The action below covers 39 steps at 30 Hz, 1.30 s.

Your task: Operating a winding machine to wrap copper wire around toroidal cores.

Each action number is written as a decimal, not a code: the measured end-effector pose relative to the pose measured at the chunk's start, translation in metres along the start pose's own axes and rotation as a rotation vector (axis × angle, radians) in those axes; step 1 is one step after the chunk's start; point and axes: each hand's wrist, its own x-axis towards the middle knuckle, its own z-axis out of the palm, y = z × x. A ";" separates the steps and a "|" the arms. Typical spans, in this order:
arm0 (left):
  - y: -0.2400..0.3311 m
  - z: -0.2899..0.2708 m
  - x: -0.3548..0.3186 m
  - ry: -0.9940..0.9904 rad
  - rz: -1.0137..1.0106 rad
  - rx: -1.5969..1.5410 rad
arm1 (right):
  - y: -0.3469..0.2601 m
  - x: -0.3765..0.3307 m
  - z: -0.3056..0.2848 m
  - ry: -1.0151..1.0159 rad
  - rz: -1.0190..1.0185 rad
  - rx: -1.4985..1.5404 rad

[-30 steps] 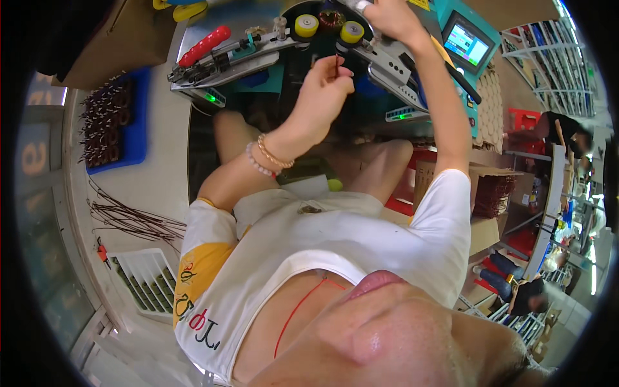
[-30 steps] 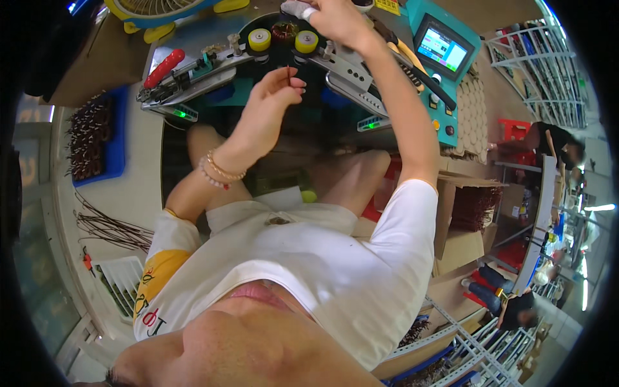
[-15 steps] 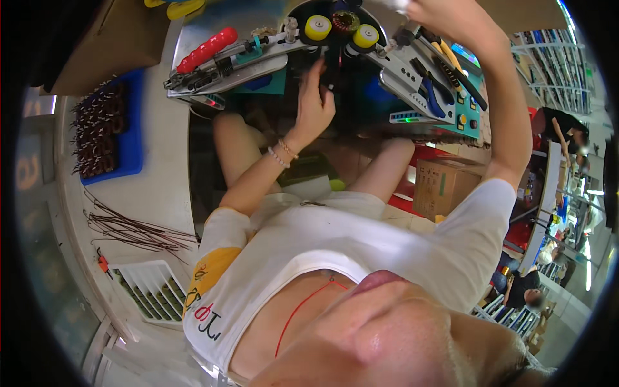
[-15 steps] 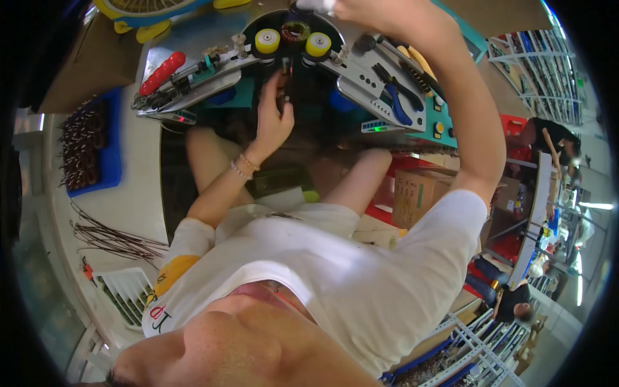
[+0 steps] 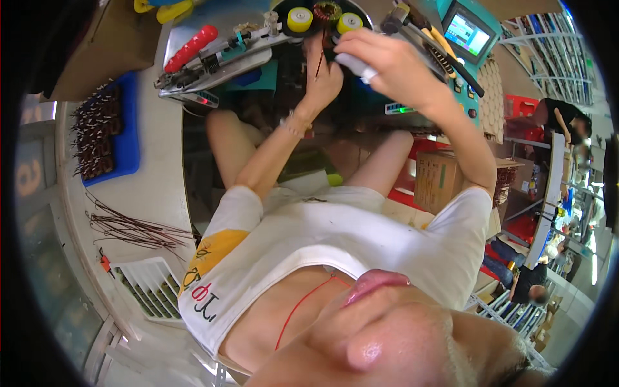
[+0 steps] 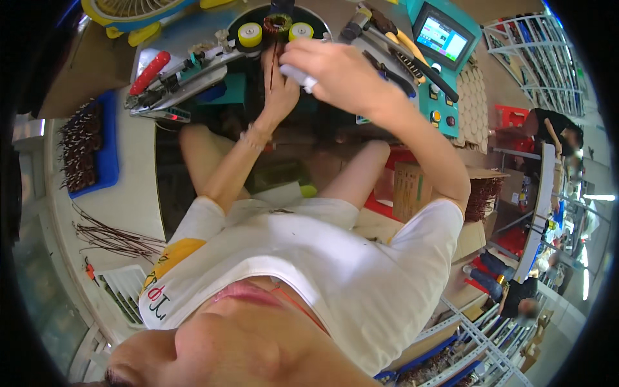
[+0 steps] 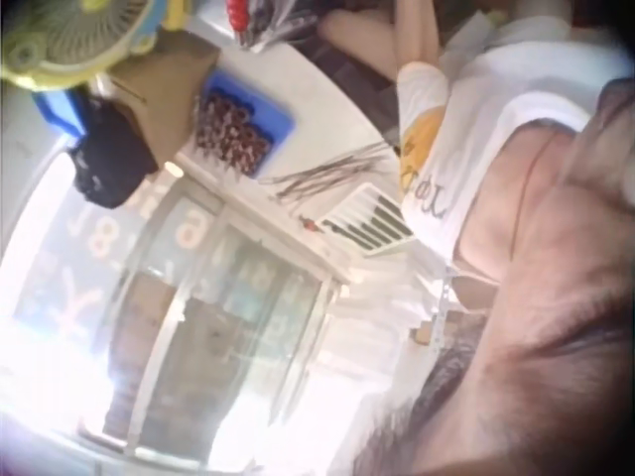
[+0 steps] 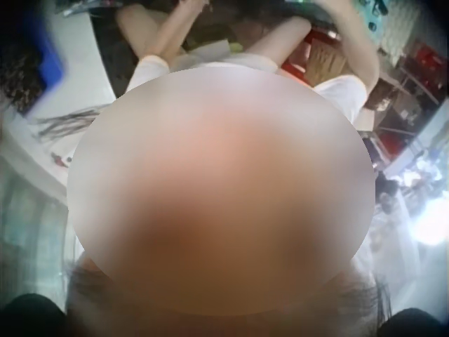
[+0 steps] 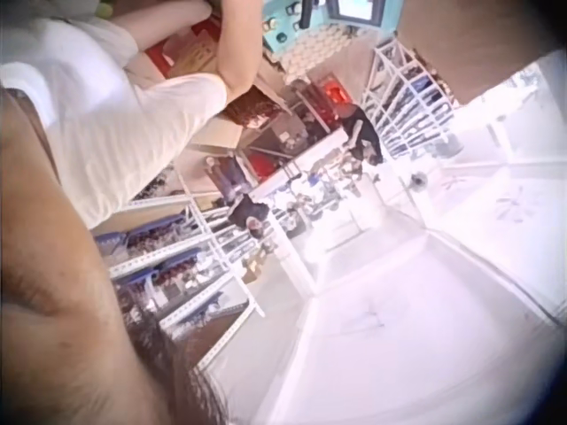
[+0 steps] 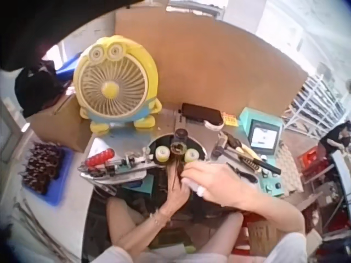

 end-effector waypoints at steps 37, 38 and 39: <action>0.094 -0.215 -0.162 -0.161 -0.917 -0.336 | -0.056 0.055 -0.046 0.241 0.221 0.445; 0.094 -0.223 -0.167 -0.133 -0.923 -0.295 | -0.058 0.036 -0.017 0.209 0.239 0.622; 0.094 -0.229 -0.167 -0.129 -0.920 -0.284 | -0.059 0.016 0.019 0.159 0.383 0.822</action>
